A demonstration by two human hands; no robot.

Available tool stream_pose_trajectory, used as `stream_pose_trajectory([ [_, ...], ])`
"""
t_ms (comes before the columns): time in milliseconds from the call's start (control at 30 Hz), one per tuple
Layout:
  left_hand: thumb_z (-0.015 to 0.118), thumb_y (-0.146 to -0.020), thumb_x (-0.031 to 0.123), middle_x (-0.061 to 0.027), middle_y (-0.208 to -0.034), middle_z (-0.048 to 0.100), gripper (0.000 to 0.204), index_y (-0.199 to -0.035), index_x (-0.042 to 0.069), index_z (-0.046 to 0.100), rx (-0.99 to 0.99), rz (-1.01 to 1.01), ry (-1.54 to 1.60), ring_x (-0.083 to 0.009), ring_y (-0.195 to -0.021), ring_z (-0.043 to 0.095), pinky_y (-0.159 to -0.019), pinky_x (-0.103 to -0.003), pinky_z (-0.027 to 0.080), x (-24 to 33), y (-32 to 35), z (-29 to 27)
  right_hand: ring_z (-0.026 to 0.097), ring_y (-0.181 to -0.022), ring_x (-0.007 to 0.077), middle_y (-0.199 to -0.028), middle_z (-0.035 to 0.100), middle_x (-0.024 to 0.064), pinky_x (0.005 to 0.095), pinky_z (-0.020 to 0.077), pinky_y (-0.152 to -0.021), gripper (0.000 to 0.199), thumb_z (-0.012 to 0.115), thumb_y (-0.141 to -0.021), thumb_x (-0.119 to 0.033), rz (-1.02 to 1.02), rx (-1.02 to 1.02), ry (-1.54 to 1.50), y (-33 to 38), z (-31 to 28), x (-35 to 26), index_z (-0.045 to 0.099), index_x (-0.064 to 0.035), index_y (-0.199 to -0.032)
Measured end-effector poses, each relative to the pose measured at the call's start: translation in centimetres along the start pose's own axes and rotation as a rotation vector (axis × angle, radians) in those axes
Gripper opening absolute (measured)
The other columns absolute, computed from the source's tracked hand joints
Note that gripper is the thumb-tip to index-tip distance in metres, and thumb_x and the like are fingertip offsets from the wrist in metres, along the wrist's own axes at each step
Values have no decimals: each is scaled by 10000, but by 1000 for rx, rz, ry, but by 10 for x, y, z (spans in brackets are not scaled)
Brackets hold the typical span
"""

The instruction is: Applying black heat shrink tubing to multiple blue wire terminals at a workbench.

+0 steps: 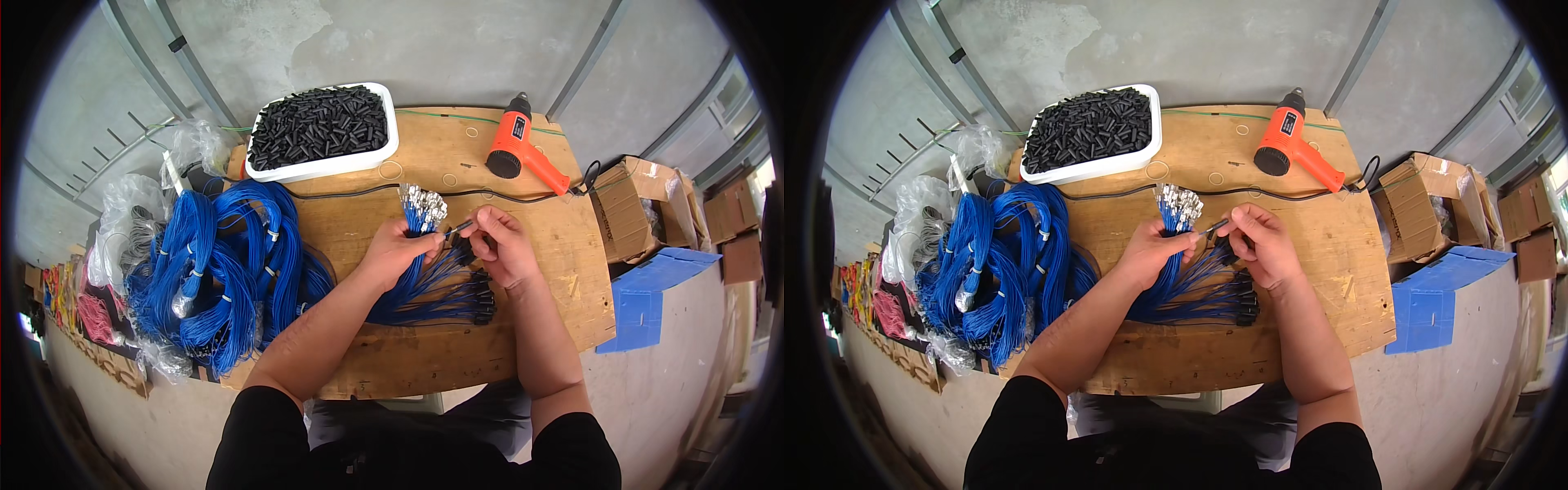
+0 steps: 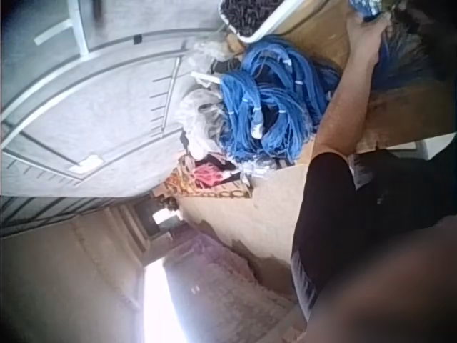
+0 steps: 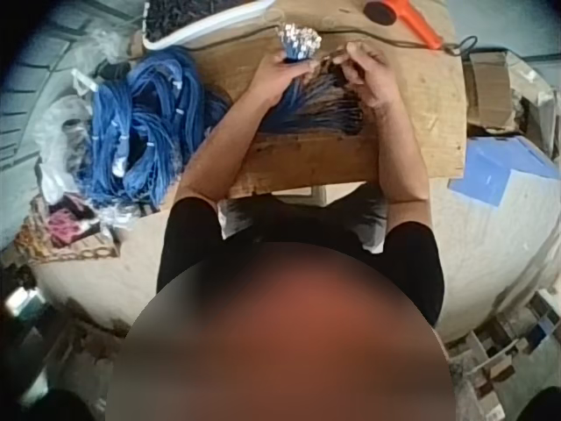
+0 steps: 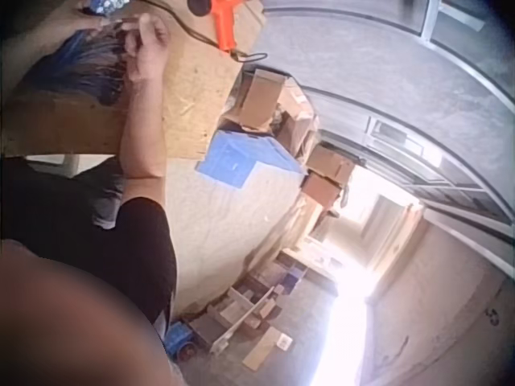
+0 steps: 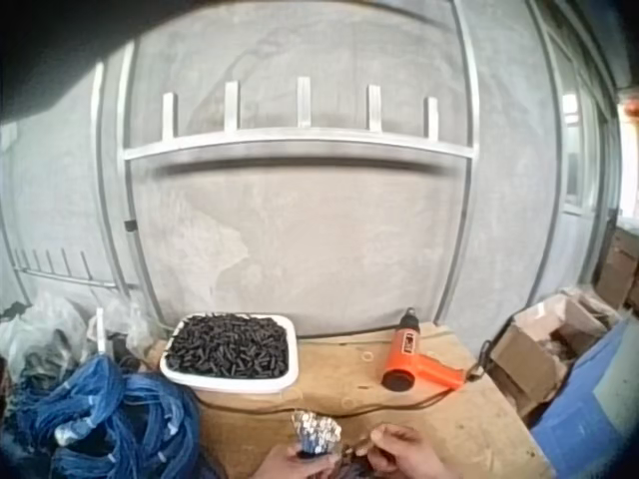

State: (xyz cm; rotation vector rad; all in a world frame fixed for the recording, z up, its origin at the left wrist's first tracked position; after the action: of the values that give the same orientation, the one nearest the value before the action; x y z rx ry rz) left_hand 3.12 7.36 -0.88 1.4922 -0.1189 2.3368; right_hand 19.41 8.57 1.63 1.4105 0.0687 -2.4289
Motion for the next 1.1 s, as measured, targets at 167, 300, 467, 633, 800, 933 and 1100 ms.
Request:
stream_pose_trajectory([
  [167, 706, -881, 61, -61, -765, 629, 97, -904, -6, 640, -8, 2, -12, -137, -672, 583, -615, -266, 462, 2, 1, 2, 391, -524, 53, -833, 687, 60, 202, 283, -455, 160, 630, -970, -215, 94, -52, -45, 0, 0, 11, 592, -68, -919],
  [300, 708, -879, 65, -56, -752, 628, 101, -900, -5, 640, 1, -8, -15, -134, -659, 581, -605, -266, 455, 0, 1, 0, 385, -525, 51, -837, 689, 60, 200, 280, -456, 152, 631, -970, -209, 133, -68, -16, 0, -1, 15, 596, -69, -923],
  [467, 705, -882, 69, -54, -745, 628, 95, -885, -2, 642, 10, -21, -12, -132, -649, 580, -601, -267, 453, -1, 0, 0, 384, -524, 49, -841, 692, 59, 199, 276, -455, 126, 628, -970, -181, 147, -93, -27, 1, 2, 14, 609, -60, -938],
  [633, 706, -887, 87, -55, -757, 632, 110, -904, -8, 654, -11, -28, -33, -133, -670, 584, -611, -266, 457, -2, 1, 0, 376, -513, 44, -841, 689, 67, 193, 268, -454, 130, 632, -966, -167, 147, -86, 25, 2, 2, 14, 630, -37, -964],
  [800, 721, -892, 124, -34, -799, 647, 164, -965, -15, 675, -42, -16, -114, -108, -703, 585, -650, -252, 467, -3, 1, 7, 362, -517, 26, -768, 642, 13, 190, 233, -468, 133, 692, -925, -175, 6, 34, 25, -2, -11, -2, 650, -53, -896],
  [933, 730, -900, 158, -11, -829, 659, 215, -1022, -15, 693, 4, -3, -168, -74, -732, 585, -671, -233, 472, 2, 3, 11, 366, -537, 16, -771, 636, -10, 185, 242, -487, 125, 703, -913, -170, -97, 139, 121, -2, -23, -10, 651, -57, -894],
  [1100, 726, -899, 131, -11, -828, 663, 176, -1003, -8, 695, -3, 3, -223, -70, -731, 588, -661, -228, 474, -2, 1, 5, 479, -646, 10, -823, 653, -22, 172, 335, -571, 147, 720, -898, -162, -121, 147, 267, 2, -15, -15, 673, -44, -971],
])
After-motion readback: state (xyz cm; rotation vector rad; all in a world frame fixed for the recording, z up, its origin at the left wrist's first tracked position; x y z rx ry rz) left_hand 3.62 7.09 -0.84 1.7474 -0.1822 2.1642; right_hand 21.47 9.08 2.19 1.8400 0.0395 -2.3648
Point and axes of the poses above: each hand's wrist, its own y-axis away from the middle knuckle, its own z-axis out of the palm, x = y × z, the point moved 8 cm from there along -y, towards the middle knuckle
